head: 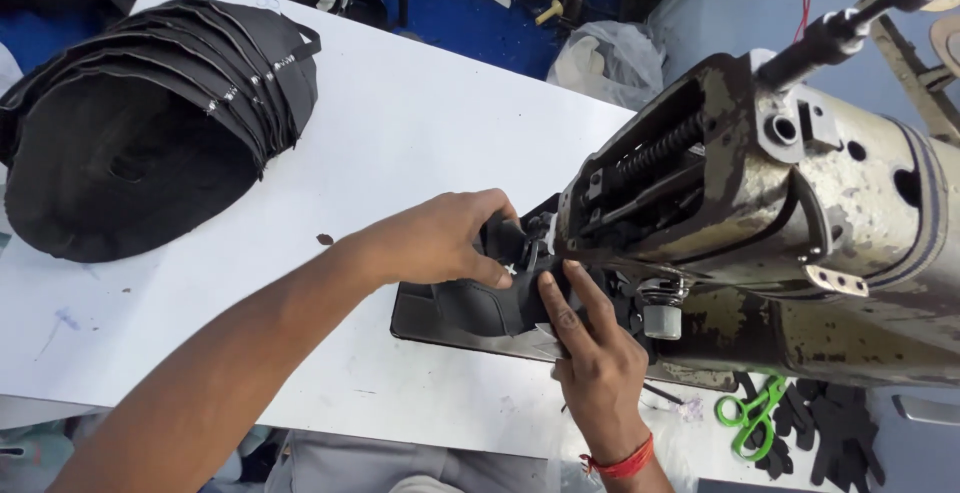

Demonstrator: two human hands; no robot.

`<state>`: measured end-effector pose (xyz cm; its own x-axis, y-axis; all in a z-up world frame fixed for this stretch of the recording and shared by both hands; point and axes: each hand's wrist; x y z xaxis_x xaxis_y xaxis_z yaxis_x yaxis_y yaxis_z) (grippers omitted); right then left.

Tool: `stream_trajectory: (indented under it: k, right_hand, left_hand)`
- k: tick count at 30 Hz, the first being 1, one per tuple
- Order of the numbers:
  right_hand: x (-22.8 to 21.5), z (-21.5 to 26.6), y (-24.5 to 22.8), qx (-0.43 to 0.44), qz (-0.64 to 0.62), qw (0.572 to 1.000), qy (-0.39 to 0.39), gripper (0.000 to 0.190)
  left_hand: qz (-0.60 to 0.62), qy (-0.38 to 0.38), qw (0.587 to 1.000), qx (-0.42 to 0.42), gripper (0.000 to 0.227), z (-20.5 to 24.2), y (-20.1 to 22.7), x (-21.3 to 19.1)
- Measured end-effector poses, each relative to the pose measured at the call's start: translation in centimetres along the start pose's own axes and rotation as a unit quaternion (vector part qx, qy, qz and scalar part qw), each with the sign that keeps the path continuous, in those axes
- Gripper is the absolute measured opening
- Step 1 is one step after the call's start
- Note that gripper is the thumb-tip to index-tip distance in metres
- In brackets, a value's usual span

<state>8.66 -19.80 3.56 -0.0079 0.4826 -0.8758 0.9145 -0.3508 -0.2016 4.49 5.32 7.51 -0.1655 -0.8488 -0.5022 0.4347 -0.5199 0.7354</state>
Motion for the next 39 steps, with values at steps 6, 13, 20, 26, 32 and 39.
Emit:
stream_trajectory:
  k: [6, 13, 20, 26, 32, 39]
  right_hand:
    - [0.1, -0.2, 0.4, -0.032, 0.009, 0.999, 0.028, 0.065]
    - [0.1, -0.5, 0.9, -0.032, 0.017, 0.999, 0.035, 0.054]
    - [1.6, -0.5, 4.0, -0.033, -0.051, 0.998, 0.036, 0.056]
    - [5.6, 0.4, 8.7, -0.069, -0.128, 0.987, 0.071, 0.053]
    - [3.9, 1.1, 7.1, -0.050, -0.126, 0.988, 0.070, 0.052]
    - [0.6, -0.6, 3.5, -0.057, 0.000, 0.996, 0.076, 0.038]
  left_hand:
    - [0.083, -0.031, 0.995, 0.044, 0.055, -0.2, -0.9, 0.4]
    - [0.110, -0.044, 0.993, -0.004, 0.059, 1.4, 0.1, 0.4]
    - [0.233, -0.009, 0.972, 0.015, 0.055, 1.1, -1.6, 3.6]
    - [0.286, 0.058, 0.955, 0.055, 0.051, 0.6, -1.8, 5.1]
    - [0.162, 0.026, 0.986, 0.031, 0.045, -0.8, 0.5, 1.2]
    - [0.074, -0.054, 0.987, 0.131, 0.039, -5.6, 0.7, -1.4]
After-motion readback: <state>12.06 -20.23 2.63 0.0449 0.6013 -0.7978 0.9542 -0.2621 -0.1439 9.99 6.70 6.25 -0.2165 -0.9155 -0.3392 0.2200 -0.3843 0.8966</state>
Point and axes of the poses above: each hand's wrist, its own z-axis away from the middle knuckle, its own x-axis out of the palm, y = z × x, and after that the axes turned 9 degrees about -x, right-handed
